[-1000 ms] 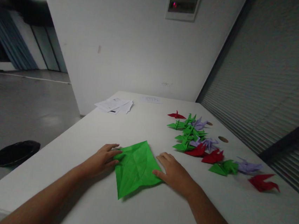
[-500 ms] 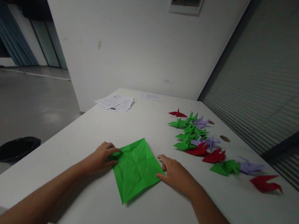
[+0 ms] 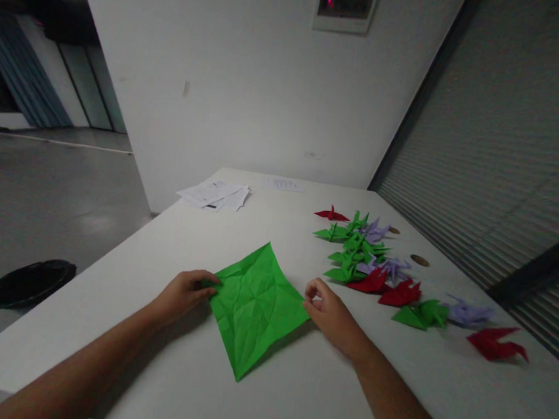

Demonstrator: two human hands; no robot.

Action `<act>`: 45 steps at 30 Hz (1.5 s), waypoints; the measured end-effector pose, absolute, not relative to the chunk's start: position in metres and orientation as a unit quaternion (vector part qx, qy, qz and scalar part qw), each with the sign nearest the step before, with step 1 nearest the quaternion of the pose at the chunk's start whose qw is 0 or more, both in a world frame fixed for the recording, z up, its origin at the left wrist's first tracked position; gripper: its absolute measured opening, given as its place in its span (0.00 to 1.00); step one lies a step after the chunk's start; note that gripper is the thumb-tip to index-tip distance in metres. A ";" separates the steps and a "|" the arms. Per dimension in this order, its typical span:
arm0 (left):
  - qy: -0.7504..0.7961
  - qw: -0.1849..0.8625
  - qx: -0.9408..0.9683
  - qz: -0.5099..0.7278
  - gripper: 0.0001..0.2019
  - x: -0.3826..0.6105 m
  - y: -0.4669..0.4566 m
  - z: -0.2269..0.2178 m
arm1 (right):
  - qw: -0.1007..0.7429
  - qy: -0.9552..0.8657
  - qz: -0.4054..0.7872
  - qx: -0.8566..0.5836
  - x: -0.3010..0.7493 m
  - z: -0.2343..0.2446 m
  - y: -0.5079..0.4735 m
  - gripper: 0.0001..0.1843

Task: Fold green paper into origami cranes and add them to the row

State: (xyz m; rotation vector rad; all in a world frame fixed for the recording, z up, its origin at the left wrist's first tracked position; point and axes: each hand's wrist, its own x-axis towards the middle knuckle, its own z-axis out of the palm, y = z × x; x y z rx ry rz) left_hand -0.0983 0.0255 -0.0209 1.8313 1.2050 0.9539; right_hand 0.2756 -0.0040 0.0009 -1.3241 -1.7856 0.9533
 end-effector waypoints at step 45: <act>0.513 0.408 0.626 0.422 0.16 -0.096 0.022 -0.007 | 0.408 -0.699 0.326 -0.488 0.283 -0.001 0.007 0.12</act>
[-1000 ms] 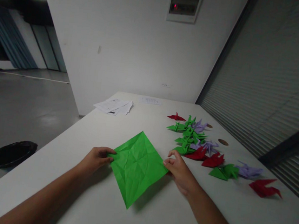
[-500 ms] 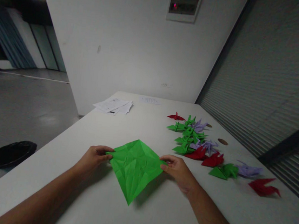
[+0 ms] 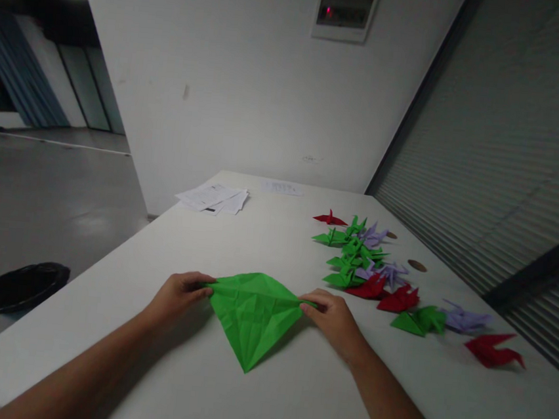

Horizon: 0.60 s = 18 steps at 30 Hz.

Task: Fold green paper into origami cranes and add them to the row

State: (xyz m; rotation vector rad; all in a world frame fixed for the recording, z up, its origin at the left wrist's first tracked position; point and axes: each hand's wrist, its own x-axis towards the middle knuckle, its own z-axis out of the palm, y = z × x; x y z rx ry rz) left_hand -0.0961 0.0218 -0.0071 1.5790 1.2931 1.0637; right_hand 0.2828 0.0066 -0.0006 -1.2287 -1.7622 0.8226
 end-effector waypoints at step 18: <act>0.431 0.363 0.664 0.491 0.09 -0.091 0.014 0.003 | 0.452 -0.767 0.227 -0.395 0.274 0.011 -0.006 0.10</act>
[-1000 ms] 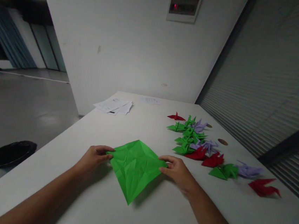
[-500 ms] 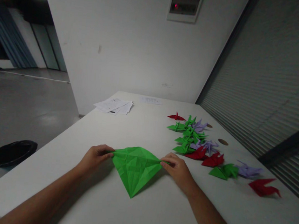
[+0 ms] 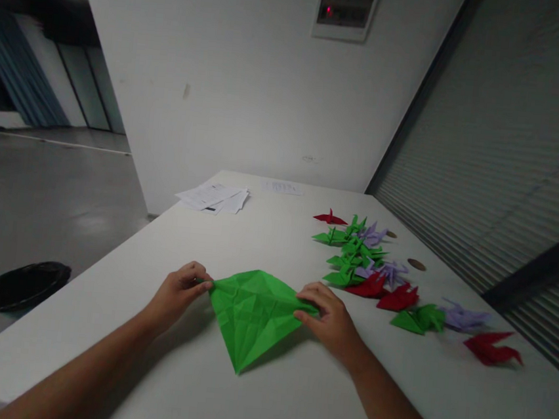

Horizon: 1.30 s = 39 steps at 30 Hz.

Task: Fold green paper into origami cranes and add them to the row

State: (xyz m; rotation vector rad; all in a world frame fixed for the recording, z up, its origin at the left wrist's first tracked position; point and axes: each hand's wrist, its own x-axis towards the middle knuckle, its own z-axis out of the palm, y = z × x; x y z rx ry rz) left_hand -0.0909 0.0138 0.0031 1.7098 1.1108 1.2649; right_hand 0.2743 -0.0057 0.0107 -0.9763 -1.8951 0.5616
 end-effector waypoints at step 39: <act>0.402 0.463 0.566 0.550 0.12 -0.090 0.006 0.003 | 0.438 -0.612 0.431 -0.499 0.265 0.018 -0.015 0.28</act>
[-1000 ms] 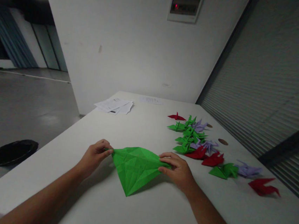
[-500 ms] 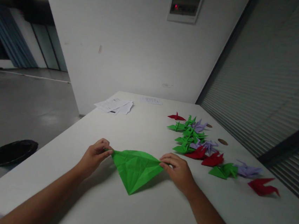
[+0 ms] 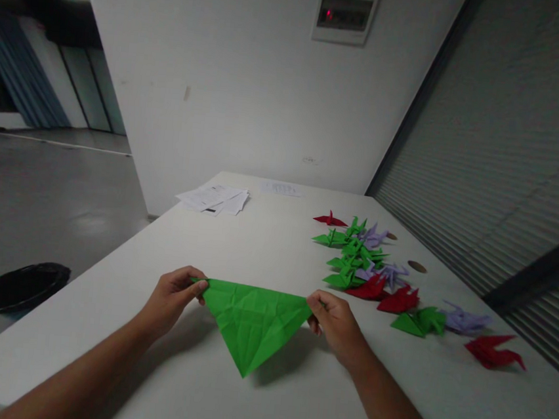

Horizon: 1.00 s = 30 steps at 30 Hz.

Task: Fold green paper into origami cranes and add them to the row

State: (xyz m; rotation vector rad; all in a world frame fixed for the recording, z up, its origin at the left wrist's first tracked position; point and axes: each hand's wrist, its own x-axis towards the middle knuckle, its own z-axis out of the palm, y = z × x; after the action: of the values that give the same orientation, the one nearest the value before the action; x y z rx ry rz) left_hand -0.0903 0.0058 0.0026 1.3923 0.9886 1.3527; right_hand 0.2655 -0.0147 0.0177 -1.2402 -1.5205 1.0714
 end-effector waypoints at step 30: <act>0.261 0.118 0.950 0.127 0.23 -0.055 -0.009 -0.007 | 0.161 -0.765 -0.039 -0.622 0.249 0.006 -0.011 0.02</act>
State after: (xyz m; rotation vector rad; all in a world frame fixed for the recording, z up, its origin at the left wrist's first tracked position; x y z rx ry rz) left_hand -0.0550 -0.0088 -0.0073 2.7780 0.7644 0.3721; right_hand 0.2489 -0.0114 0.0063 -1.7759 -2.1858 -0.1120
